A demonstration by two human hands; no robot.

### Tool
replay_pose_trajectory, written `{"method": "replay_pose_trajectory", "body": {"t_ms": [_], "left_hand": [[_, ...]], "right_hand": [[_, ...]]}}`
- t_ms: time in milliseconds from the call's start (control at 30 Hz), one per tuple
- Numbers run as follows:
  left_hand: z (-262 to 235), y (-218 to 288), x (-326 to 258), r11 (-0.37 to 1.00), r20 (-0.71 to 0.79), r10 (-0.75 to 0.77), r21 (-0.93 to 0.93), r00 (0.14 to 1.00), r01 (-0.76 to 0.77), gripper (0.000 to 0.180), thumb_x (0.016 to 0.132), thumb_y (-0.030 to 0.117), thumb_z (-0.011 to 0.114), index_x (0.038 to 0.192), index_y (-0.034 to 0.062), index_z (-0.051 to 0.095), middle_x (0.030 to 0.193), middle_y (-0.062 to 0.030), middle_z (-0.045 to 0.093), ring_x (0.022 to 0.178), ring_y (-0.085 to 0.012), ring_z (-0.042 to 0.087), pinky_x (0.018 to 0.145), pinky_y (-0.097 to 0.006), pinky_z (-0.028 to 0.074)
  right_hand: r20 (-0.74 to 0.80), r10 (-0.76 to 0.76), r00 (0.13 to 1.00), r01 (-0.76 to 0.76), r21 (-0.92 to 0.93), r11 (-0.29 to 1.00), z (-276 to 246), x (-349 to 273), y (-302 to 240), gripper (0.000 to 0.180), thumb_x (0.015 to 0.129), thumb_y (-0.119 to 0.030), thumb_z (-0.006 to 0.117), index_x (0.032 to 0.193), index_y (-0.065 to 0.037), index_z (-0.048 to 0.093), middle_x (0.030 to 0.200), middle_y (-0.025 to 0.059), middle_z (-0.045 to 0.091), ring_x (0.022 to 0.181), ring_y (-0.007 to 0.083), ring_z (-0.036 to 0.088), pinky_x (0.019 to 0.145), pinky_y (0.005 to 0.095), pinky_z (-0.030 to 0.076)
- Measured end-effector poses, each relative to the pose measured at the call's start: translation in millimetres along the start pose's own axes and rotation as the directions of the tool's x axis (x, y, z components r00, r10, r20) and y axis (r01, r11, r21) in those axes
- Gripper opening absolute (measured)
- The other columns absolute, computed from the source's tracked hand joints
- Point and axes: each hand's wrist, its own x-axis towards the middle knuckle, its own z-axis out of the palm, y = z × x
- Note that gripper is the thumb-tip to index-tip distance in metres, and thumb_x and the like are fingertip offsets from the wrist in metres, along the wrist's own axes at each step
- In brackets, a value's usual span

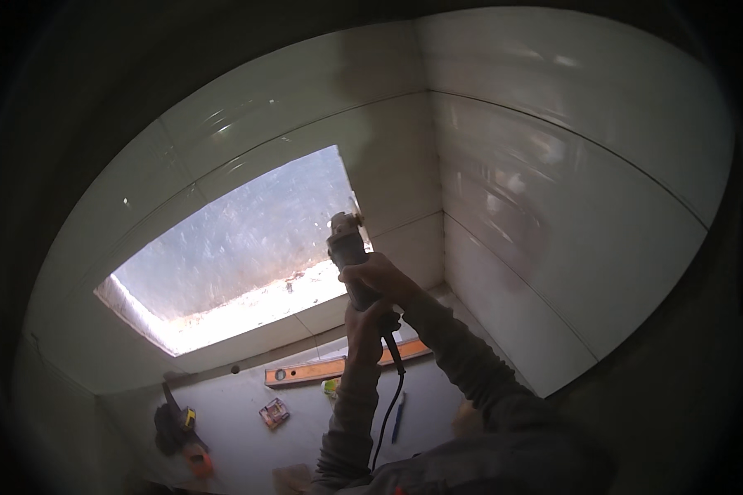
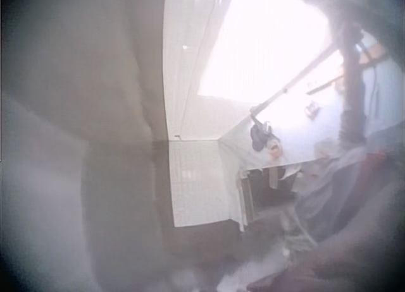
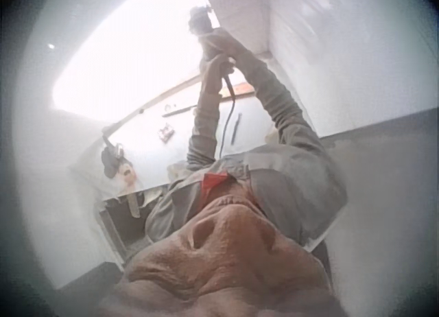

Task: The person uses an angle grinder to cut and smooth the edges of white wall tiles around a rectangular window opening. The person holds the grinder with both hands and moves it along the tile edges, generating sparks and dust.

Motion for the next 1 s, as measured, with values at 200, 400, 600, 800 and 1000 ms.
{"method": "replay_pose_trajectory", "body": {"t_ms": [200, 400, 600, 800, 1000], "left_hand": [[1, 4, 5, 1.000, -0.027, -0.008, 0.009, 1.000, 0.009, 0.033, 0.083, 0.018, 0.072, 0.105, -0.0005, 0.057, 0.080, -0.0068, 0.062, 0.063, -0.0148, 0.063, 0.056, -0.027, 0.055], [-3, -1, 10, 1.000, 0.012, -0.014, 0.028, 1.000, 0.013, 0.033, 0.083, 0.019, 0.070, 0.107, -0.0016, 0.058, 0.087, -0.0079, 0.063, 0.066, -0.0161, 0.066, 0.057, -0.028, 0.057], [-6, 0, 13, 1.000, 0.049, -0.008, 0.016, 0.999, 0.008, 0.032, 0.083, 0.019, 0.070, 0.105, -0.0016, 0.059, 0.085, -0.0080, 0.063, 0.065, -0.0158, 0.065, 0.056, -0.027, 0.056], [-5, 3, 16, 0.999, 0.048, -0.026, 0.026, 0.999, 0.025, 0.030, 0.084, 0.019, 0.069, 0.104, -0.0017, 0.059, 0.084, -0.0077, 0.063, 0.065, -0.0162, 0.066, 0.056, -0.027, 0.056], [-7, 3, 18, 1.000, 0.049, -0.017, -0.003, 0.999, 0.017, 0.028, 0.085, 0.018, 0.069, 0.102, -0.0019, 0.059, 0.083, -0.0078, 0.063, 0.064, -0.0164, 0.065, 0.055, -0.028, 0.055]], "right_hand": [[-0.021, 0.011, 1.000, -0.012, -0.045, 0.999, 0, -5, -12, 0.032, 0.075, -0.026, 0.076, 0.092, 0.000, 0.067, 0.075, 0.0041, 0.061, 0.063, 0.0135, 0.060, 0.059, 0.0294, 0.049], [-0.037, -0.013, 0.999, 0.009, -0.094, 0.996, -3, 3, -5, 0.032, 0.075, -0.027, 0.075, 0.094, -0.002, 0.067, 0.078, 0.0038, 0.061, 0.066, 0.0125, 0.059, 0.062, 0.0298, 0.049], [-0.055, -0.026, 0.998, 0.024, -0.031, 0.999, -3, 7, -4, 0.032, 0.073, -0.023, 0.077, 0.092, 0.002, 0.070, 0.074, 0.0082, 0.065, 0.061, 0.0162, 0.063, 0.057, 0.0309, 0.051], [-0.043, 0.014, 0.999, -0.018, -0.079, 0.997, -7, 10, -5, 0.032, 0.077, -0.026, 0.075, 0.097, -0.002, 0.067, 0.080, 0.0042, 0.062, 0.067, 0.0127, 0.059, 0.062, 0.0293, 0.049], [-0.048, 0.037, 0.998, -0.040, -0.077, 0.996, -3, 8, -9, 0.032, 0.078, -0.027, 0.074, 0.094, 0.000, 0.069, 0.079, 0.0045, 0.063, 0.066, 0.0131, 0.059, 0.063, 0.0293, 0.049]]}}
